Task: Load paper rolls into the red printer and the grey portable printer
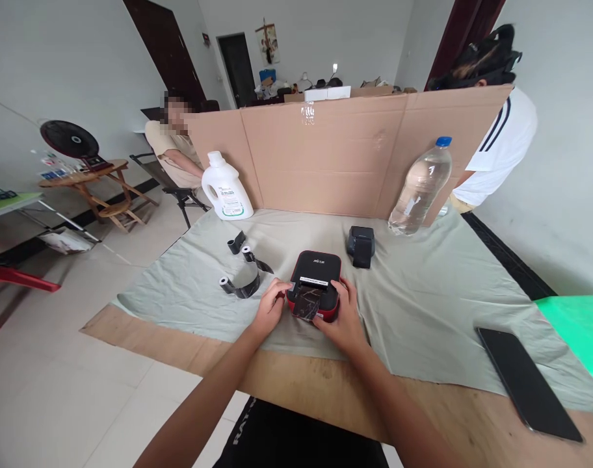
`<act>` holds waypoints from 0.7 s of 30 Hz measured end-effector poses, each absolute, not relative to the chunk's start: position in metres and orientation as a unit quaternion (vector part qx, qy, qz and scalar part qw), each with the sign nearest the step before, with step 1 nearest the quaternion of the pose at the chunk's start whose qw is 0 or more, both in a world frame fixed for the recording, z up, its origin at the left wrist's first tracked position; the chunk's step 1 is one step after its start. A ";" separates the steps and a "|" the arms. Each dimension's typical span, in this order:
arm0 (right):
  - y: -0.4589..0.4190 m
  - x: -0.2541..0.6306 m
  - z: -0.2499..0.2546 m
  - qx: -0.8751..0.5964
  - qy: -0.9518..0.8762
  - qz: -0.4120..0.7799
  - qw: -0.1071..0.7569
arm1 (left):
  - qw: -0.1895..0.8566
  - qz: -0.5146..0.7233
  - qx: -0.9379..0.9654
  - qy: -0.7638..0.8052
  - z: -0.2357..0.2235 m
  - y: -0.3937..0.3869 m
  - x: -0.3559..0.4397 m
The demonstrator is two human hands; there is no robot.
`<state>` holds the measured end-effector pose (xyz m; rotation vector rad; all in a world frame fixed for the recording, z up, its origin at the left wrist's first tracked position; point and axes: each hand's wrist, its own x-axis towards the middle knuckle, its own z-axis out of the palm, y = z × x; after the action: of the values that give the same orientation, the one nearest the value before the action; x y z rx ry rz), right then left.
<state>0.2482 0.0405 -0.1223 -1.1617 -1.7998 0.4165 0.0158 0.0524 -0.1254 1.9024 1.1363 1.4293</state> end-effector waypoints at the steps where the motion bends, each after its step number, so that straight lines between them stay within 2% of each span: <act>1: 0.041 0.249 -0.122 -0.473 -0.734 0.171 0.457 | 0.242 0.534 0.695 0.416 -0.123 0.057 0.016; 9: 0.040 0.260 -0.111 -0.498 -0.749 0.174 0.401 | 0.133 0.568 0.700 0.412 -0.110 0.092 0.029; 14: 0.044 0.263 -0.111 -0.488 -0.753 0.152 0.414 | 0.096 0.583 0.699 0.403 -0.122 0.087 0.029; 17: 0.045 0.263 -0.112 -0.475 -0.758 0.155 0.419 | 0.101 0.577 0.694 0.418 -0.125 0.084 0.028; 21: 0.046 0.266 -0.108 -0.453 -0.767 0.165 0.423 | 0.165 0.591 0.687 0.390 -0.125 0.082 0.027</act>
<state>0.2661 0.0455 -0.1084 -1.1346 -1.9190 0.4126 0.0272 0.0818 -0.1246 1.9570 1.1114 1.6836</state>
